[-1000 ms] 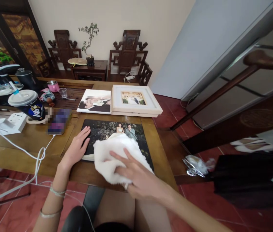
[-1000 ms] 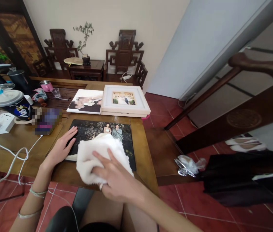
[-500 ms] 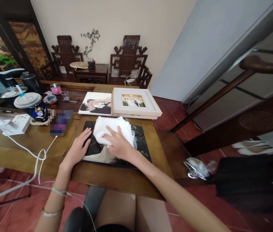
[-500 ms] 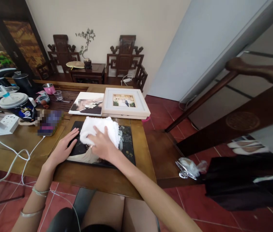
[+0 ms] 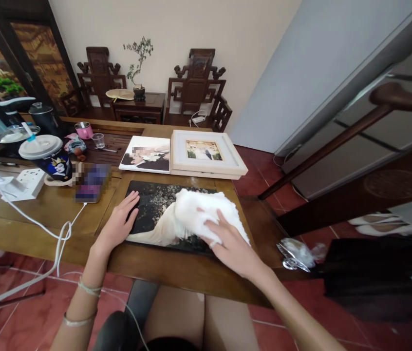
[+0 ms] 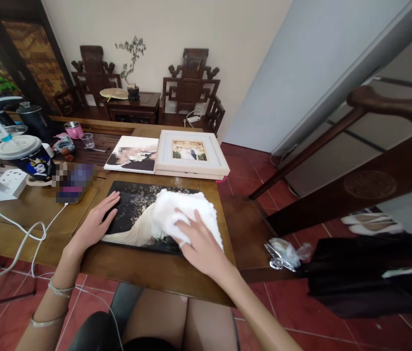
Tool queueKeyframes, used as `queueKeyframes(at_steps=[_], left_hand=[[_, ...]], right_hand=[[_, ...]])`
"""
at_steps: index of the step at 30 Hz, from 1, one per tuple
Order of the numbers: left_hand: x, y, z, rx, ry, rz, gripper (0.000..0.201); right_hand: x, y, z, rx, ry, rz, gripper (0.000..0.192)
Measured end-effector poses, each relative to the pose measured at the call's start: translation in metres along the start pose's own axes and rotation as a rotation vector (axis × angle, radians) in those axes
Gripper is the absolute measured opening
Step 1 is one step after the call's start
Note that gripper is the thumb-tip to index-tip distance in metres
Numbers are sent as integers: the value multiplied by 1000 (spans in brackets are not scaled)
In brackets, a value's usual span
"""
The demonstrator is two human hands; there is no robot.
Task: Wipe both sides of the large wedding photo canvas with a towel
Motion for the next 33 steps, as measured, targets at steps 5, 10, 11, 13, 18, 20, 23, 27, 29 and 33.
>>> queueKeyframes(at_steps=[5, 10, 11, 13, 18, 20, 23, 27, 29, 33], left_hand=[[5, 4, -2, 12, 14, -72, 46], [22, 6, -9, 3, 122, -273, 53], [23, 6, -10, 7, 131, -291, 55], [24, 5, -11, 7, 124, -304, 60], [17, 7, -9, -15, 66, -196, 56], [12, 6, -7, -3, 41, -117, 49], [7, 5, -4, -5, 27, -46, 46], [5, 3, -3, -22, 35, -24, 43], [5, 2, -2, -25, 41, -23, 43], [5, -2, -2, -24, 43, -27, 43]], right_hand=[[-12, -13, 55, -60, 4, -125, 40], [-40, -74, 78, 312, -169, 30, 48], [-43, -85, 73, 409, -197, 78, 47], [-43, -97, 59, 530, -234, 155, 46], [-22, -77, 24, 495, -229, 243, 42], [-13, -57, 17, 386, -171, 223, 38], [-5, -25, 21, 203, -43, 184, 33], [-12, 0, 63, -47, 96, 284, 32], [-18, 0, 97, -117, 141, 366, 39], [-28, -21, 159, -41, 145, 434, 40]])
Point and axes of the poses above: each hand's wrist, its own z-axis towards the middle knuckle, its own x-axis out of the back of the hand, y = z × x, the point moved 4 cm from there along z, towards the middle knuckle, and after that the axes turned 10 degrees about x, right-handed, at the moved point
